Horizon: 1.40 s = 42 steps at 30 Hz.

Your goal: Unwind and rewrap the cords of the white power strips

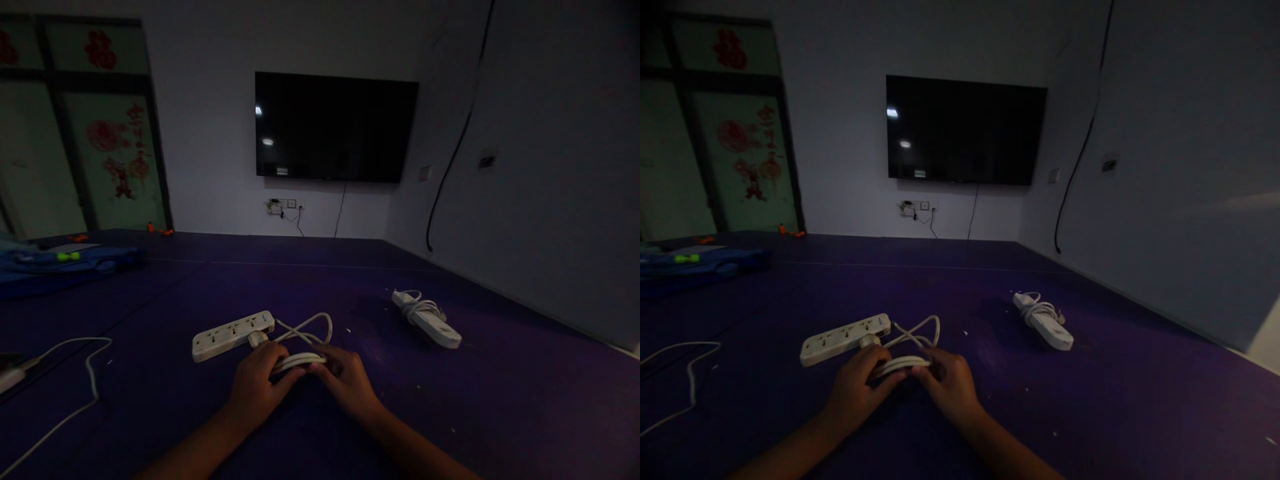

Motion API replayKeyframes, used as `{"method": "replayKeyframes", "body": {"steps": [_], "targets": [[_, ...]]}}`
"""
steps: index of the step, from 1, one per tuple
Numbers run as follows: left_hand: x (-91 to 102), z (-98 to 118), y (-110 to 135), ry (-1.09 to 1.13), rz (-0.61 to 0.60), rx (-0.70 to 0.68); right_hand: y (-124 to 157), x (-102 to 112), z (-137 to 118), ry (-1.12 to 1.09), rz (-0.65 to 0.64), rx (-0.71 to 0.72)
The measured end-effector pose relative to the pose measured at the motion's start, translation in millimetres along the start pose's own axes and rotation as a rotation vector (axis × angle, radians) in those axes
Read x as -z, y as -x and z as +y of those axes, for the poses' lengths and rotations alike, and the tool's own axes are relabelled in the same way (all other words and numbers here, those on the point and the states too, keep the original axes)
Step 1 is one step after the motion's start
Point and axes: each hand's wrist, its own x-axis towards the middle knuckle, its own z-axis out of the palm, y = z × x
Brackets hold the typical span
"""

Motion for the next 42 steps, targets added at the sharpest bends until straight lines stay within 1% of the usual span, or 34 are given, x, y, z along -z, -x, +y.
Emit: {"method": "replayKeyframes", "body": {"steps": [4,6,11,14,18,22,25,30,33,35,38,42], "targets": [[-0.4,-1.3,-1.5,0.008,0.007,-0.012,-6.3,0.2,4.2,-0.198,0.147,-0.030],[-1.6,-3.6,-1.9,-0.016,0.018,0.005,-9.2,0.9,7.0,-0.267,0.224,-0.059],[-6.5,-10.8,-2.3,-0.021,0.004,0.026,-13.3,3.0,17.0,-0.307,0.368,-0.225],[-9.1,-13.4,-3.4,-0.001,-0.042,0.045,-15.2,5.2,22.4,-0.346,0.428,-0.289],[-11.1,-16.0,-4.6,0.005,-0.101,0.135,-20.5,14.2,27.4,-0.373,0.471,-0.333],[-12.3,-18.4,-4.6,0.016,-0.113,0.226,-27.7,29.5,33.1,-0.374,0.503,-0.350],[-12.6,-17.8,-4.7,0.065,-0.125,0.279,-30.8,37.7,39.8,-0.374,0.544,-0.357],[-12.5,-12.4,-5.3,0.165,-0.163,0.325,-29.3,39.5,47.1,-0.325,0.551,-0.339],[-13.2,-10.0,-5.0,0.214,-0.180,0.350,-26.8,38.9,41.8,-0.285,0.530,-0.308],[-14.2,-8.8,-4.0,0.251,-0.203,0.361,-25.0,38.2,36.0,-0.240,0.486,-0.280],[-15.4,-6.3,-2.0,0.339,-0.233,0.360,-23.3,35.0,33.4,-0.123,0.411,-0.198],[-15.3,-0.8,0.3,0.482,-0.292,0.344,-25.6,29.7,50.0,0.072,0.349,-0.068]]}}
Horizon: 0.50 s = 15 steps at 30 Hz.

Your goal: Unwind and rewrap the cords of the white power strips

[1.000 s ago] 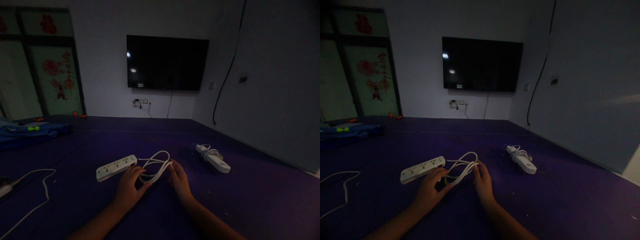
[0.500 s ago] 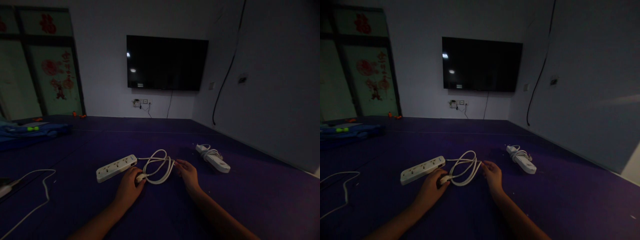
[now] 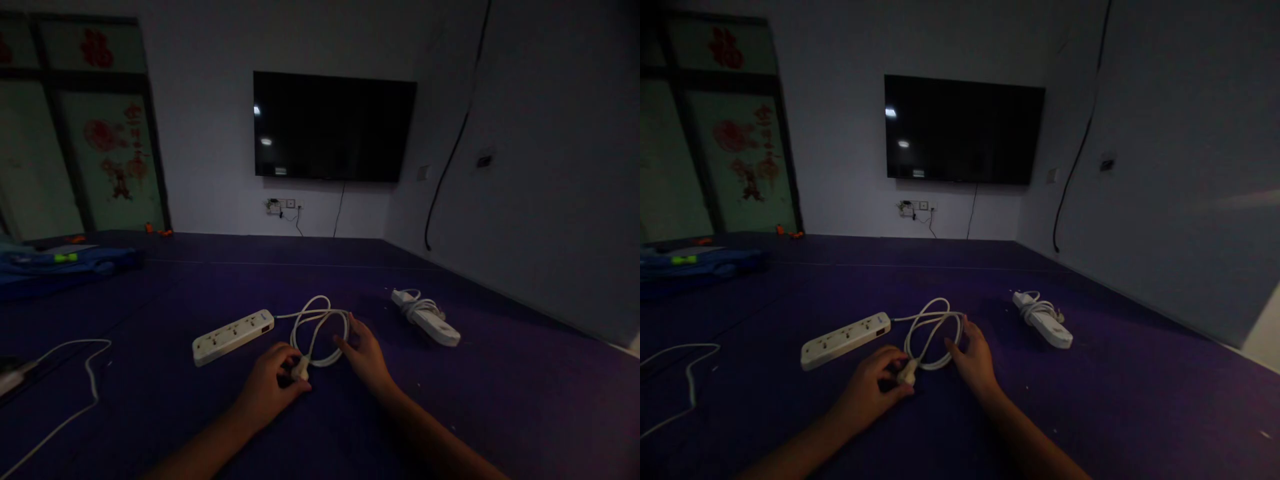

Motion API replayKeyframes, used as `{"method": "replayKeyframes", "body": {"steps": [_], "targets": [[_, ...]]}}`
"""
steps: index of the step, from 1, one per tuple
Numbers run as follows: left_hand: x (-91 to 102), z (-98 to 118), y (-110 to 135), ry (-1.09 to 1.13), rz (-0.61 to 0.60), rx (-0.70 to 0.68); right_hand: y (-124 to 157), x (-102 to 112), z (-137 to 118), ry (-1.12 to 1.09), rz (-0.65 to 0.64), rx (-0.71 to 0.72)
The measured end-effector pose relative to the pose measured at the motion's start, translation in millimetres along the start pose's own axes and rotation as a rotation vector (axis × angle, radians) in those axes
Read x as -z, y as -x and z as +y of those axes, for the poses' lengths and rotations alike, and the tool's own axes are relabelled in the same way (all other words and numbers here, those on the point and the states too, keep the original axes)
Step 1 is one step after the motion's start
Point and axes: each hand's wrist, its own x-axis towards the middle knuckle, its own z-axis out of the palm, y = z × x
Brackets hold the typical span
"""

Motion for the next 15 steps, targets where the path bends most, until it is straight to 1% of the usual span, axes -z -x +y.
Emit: {"method": "replayKeyframes", "body": {"steps": [3,5,7,11,15], "targets": [[-1.8,1.7,1.9,0.100,-0.096,-0.024,-5.7,-2.5,16.5,0.109,-0.010,0.092],[-2.6,0.7,2.7,0.133,-0.139,-0.044,-10.3,-1.8,23.7,0.149,-0.030,0.112],[-2.8,-1.6,3.1,0.112,-0.164,-0.058,-14.2,0.5,27.2,0.182,-0.052,0.110],[-1.0,-5.3,2.8,-0.056,-0.152,-0.085,-18.5,7.8,27.4,0.295,-0.081,0.108],[2.0,-4.7,1.7,-0.222,-0.087,-0.097,-17.5,13.0,17.6,0.420,-0.030,0.135]]}}
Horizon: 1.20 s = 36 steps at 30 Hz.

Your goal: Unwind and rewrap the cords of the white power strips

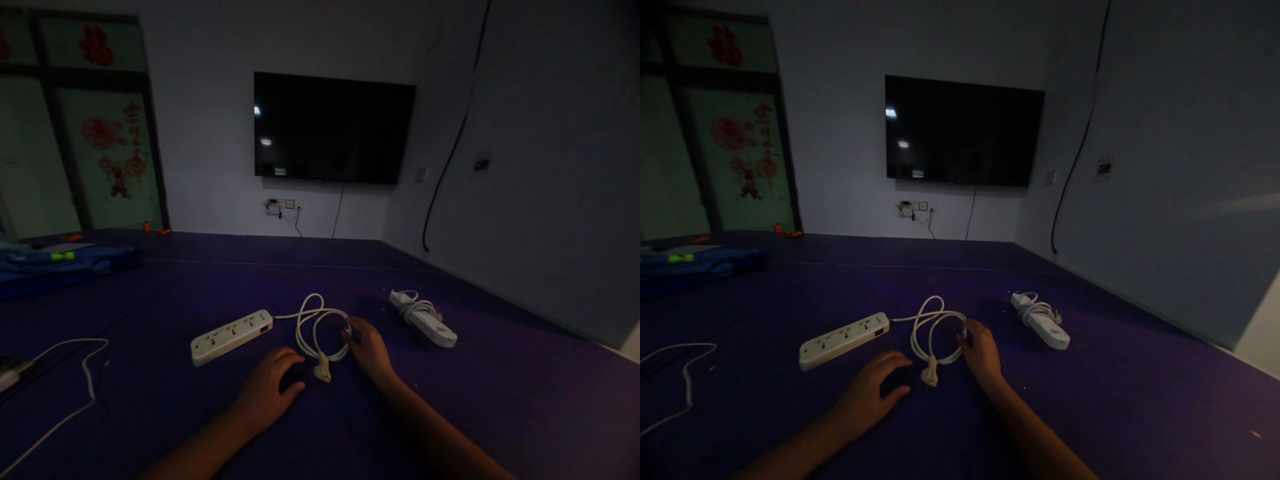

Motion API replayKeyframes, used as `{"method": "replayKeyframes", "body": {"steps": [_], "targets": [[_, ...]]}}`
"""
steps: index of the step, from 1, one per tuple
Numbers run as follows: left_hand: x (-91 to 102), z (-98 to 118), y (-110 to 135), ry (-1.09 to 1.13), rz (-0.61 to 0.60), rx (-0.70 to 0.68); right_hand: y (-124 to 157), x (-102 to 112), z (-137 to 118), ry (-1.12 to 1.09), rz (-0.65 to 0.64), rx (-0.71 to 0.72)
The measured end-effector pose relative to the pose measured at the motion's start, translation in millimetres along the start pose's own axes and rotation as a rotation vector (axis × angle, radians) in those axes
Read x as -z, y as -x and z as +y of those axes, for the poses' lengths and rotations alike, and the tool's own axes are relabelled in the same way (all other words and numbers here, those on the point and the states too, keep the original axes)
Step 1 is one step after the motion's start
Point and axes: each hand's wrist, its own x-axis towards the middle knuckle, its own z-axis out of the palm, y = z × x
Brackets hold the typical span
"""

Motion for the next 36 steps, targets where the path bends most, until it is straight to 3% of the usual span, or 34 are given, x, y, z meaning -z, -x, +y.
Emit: {"method": "replayKeyframes", "body": {"steps": [5,10,17,22,24,27,32,36], "targets": [[1.9,1.5,-1.2,-0.052,0.032,0.000,10.5,14.7,-37.1,0.057,-0.046,0.150],[2.3,2.7,-1.7,-0.045,0.003,-0.001,32.0,25.4,-79.7,0.128,-0.314,0.337],[4.1,2.7,-1.8,-0.048,-0.028,0.006,40.5,18.0,-89.2,0.072,-0.342,0.297],[4.8,2.4,-1.9,-0.049,-0.044,0.002,37.4,14.4,-83.0,-0.110,-0.162,0.286],[4.4,2.2,-1.4,-0.047,-0.031,0.003,33.3,16.2,-80.7,-0.229,-0.053,0.189],[4.0,2.0,-0.4,-0.055,-0.024,0.008,22.0,22.1,-71.3,-0.425,0.126,-0.068],[5.0,3.0,-0.1,-0.069,-0.012,-0.004,-1.6,32.5,-22.5,-0.478,0.489,-0.408],[5.2,3.7,-0.6,-0.066,-0.010,0.000,-11.1,37.2,26.5,-0.317,0.562,-0.576]]}}
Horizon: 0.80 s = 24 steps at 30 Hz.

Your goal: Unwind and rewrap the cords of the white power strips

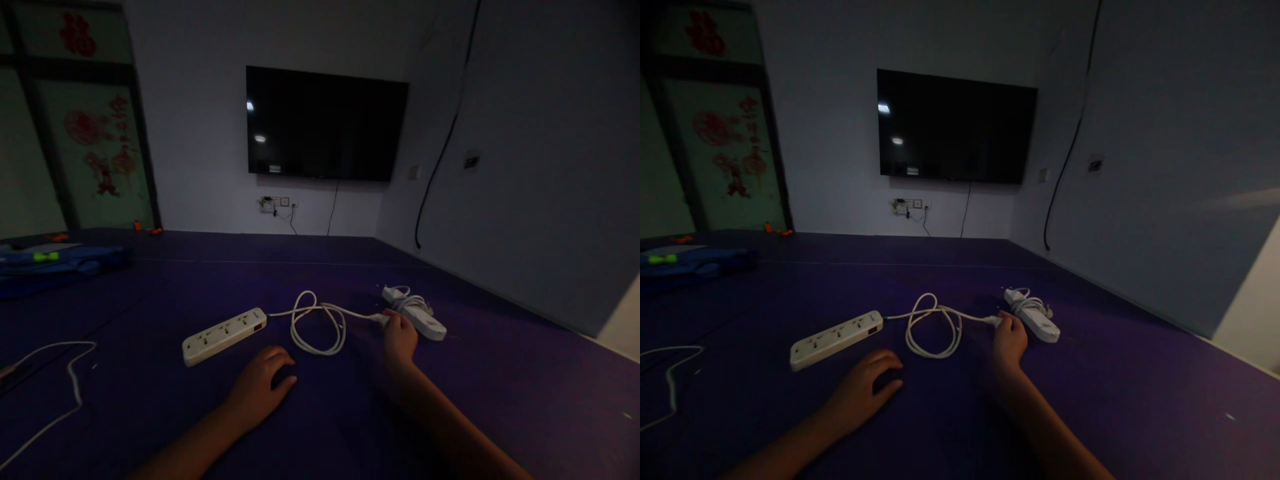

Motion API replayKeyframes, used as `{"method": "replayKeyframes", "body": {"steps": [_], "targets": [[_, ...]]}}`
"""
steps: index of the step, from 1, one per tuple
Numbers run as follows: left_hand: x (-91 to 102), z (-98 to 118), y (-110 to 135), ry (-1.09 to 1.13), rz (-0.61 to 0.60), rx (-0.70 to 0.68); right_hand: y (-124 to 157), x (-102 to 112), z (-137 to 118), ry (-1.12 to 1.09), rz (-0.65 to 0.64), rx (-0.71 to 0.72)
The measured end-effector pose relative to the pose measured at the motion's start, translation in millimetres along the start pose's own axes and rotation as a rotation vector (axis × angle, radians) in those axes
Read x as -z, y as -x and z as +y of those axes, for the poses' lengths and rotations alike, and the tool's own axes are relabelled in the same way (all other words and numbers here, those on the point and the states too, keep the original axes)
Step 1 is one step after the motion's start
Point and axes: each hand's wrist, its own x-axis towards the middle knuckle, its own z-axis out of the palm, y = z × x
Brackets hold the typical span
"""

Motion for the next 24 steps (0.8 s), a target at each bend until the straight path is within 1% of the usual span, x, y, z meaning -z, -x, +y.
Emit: {"method": "replayKeyframes", "body": {"steps": [1,4,12,24], "targets": [[0.0,0.0,-0.1,0.000,-0.006,0.003,-6.2,1.3,6.3,0.057,0.023,0.004],[-0.3,-0.2,-0.1,-0.002,-0.011,0.007,-16.5,3.2,18.8,0.117,0.043,0.023],[-0.4,-0.2,0.0,-0.007,-0.001,0.005,-22.0,0.9,37.3,0.190,0.004,0.064],[0.8,2.2,-0.5,-0.001,-0.030,0.024,-23.2,1.8,33.3,0.323,-0.135,0.202]]}}
